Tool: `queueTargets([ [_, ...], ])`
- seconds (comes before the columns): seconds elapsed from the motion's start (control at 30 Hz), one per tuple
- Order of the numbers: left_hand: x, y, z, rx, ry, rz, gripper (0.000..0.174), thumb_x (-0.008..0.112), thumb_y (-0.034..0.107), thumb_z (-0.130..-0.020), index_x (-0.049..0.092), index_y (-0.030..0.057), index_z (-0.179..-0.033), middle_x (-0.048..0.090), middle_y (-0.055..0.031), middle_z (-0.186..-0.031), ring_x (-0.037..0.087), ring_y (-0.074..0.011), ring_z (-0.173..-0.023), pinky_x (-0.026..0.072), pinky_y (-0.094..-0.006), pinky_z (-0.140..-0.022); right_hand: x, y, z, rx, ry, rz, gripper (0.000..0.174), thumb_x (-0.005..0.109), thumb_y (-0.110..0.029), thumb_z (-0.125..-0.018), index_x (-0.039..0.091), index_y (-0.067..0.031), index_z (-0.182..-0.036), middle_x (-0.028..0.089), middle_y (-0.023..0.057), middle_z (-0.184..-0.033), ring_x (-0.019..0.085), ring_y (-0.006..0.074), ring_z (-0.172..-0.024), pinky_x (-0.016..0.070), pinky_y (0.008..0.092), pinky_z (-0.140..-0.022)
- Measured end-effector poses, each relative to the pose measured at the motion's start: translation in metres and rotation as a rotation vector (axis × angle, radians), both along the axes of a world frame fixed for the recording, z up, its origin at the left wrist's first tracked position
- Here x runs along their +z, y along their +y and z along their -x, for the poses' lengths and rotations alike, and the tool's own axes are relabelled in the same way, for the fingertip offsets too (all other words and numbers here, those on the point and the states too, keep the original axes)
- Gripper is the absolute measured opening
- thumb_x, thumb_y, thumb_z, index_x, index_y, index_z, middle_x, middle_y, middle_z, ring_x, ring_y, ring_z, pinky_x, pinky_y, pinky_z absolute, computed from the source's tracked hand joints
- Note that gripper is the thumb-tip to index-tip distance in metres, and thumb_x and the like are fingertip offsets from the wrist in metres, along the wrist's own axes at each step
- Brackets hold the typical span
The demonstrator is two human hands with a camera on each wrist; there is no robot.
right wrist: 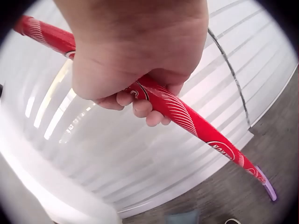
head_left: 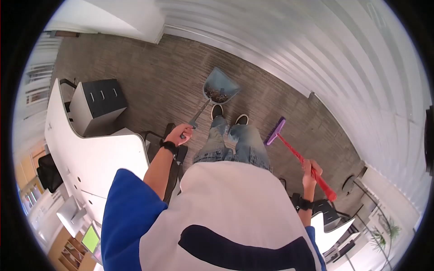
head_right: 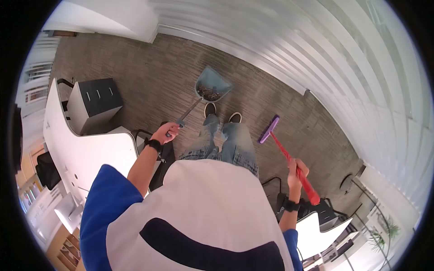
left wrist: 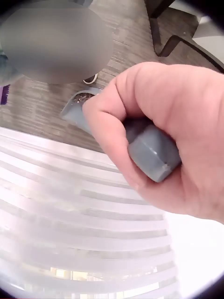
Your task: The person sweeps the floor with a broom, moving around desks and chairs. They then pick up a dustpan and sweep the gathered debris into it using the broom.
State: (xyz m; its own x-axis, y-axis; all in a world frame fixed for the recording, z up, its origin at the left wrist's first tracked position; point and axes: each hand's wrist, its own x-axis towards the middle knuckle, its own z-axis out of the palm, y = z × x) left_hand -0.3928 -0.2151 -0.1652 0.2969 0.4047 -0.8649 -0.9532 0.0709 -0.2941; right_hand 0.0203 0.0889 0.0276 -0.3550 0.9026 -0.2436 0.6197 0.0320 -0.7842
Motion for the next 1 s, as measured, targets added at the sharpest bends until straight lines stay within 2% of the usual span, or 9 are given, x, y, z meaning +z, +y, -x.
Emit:
queueTargets([
  [0.1,0.043,-0.014,-0.014,0.022,0.066,0.007,0.013,0.049,0.002,-0.082,0.040,0.0037,-0.072,0.034,0.0035,-0.057,0.034,-0.0023,-0.044,0.0277,-0.0134,-0.034,-0.029,0.001,-0.029,-0.024,0.079,0.006,0.023,0.052,-0.010,-0.080,0.048,0.0013,-0.060,0.045,0.0010,-0.053,0.041,0.0067,-0.053,0.0323,0.0234,-0.050],
  [0.17,0.058,-0.030,-0.026,0.037,0.084,-0.020,0.008,0.048,0.002,-0.082,0.043,-0.0028,-0.079,0.034,0.0034,-0.057,0.035,-0.0023,-0.045,0.0287,-0.0136,-0.034,-0.049,0.000,-0.048,-0.054,0.143,0.044,0.024,0.052,-0.009,-0.080,0.046,0.0010,-0.059,0.045,0.0004,-0.053,0.041,0.0063,-0.053,0.0319,0.0233,-0.049],
  [0.23,0.079,-0.040,-0.044,0.146,0.054,-0.021,0.020,0.047,0.001,-0.082,0.041,-0.0116,-0.097,0.036,0.0013,-0.058,0.035,-0.0038,-0.045,0.0306,-0.0143,-0.034,-0.066,0.003,-0.069,-0.079,0.216,0.080,0.025,0.052,-0.008,-0.080,0.044,0.0007,-0.058,0.045,-0.0002,-0.053,0.040,0.0058,-0.053,0.0316,0.0232,-0.049],
  [0.3,0.102,-0.044,-0.060,0.120,0.046,-0.019,0.014,0.046,0.001,-0.083,0.042,-0.0096,-0.091,0.035,0.0028,-0.058,0.036,-0.0033,-0.045,0.0307,-0.0145,-0.034,-0.084,0.004,-0.091,-0.222,0.272,0.102,0.027,0.052,-0.007,-0.080,0.039,-0.0006,-0.057,0.043,-0.0018,-0.054,0.038,0.0053,-0.052,0.0309,0.0226,-0.049],
  [0.4,0.125,-0.051,-0.089,0.241,0.009,-0.016,0.022,0.044,0.000,-0.083,0.038,-0.0124,-0.100,0.035,0.0016,-0.057,0.036,-0.0045,-0.044,0.0316,-0.0151,-0.034,-0.079,0.005,-0.115,-0.284,0.395,0.144,0.029,0.051,-0.006,-0.081,0.037,-0.0021,-0.057,0.041,-0.0031,-0.054,0.036,0.0048,-0.053,0.0307,0.0218,-0.049],
  [0.6,0.143,-0.072,-0.129,0.466,-0.014,0.047,0.027,0.043,0.001,-0.083,0.036,-0.0148,-0.105,0.036,0.0011,-0.056,0.035,-0.0050,-0.043,0.0321,-0.0161,-0.034,-0.077,0.007,-0.137,-0.451,0.449,0.151,0.028,0.050,-0.008,-0.083,0.038,-0.0026,-0.058,0.042,-0.0023,-0.054,0.037,0.0053,-0.051,0.0321,0.0222,-0.049],
  [0.83,0.146,-0.079,-0.162,0.463,0.112,0.034,0.027,0.042,0.002,-0.084,0.037,-0.0148,-0.104,0.036,0.0013,-0.055,0.035,-0.0053,-0.042,0.0324,-0.0159,-0.033,-0.082,0.007,-0.135,-0.316,0.375,0.060,0.028,0.050,-0.009,-0.083,0.040,-0.0032,-0.058,0.042,-0.0014,-0.053,0.038,0.0063,-0.050,0.0328,0.0230,-0.048],
  [0.9,0.144,-0.091,-0.170,0.490,0.118,-0.065,0.035,0.041,0.002,-0.085,0.031,-0.0158,-0.114,0.035,0.0002,-0.058,0.036,-0.0054,-0.044,0.0341,-0.0162,-0.035,-0.084,0.003,-0.134,-0.297,0.420,0.160,0.028,0.051,-0.009,-0.082,0.040,-0.0035,-0.057,0.043,-0.0015,-0.053,0.039,0.0063,-0.050,0.0326,0.0229,-0.047],
  [1.0,0.158,-0.085,-0.181,0.523,0.156,-0.075,0.035,0.041,0.002,-0.085,0.032,-0.0154,-0.114,0.035,0.0003,-0.059,0.036,-0.0047,-0.045,0.0332,-0.0155,-0.034,-0.091,0.001,-0.129,-0.262,0.429,0.178,0.028,0.051,-0.009,-0.081,0.040,-0.0032,-0.057,0.043,-0.0015,-0.054,0.039,0.0061,-0.050,0.0323,0.0223,-0.047],
])
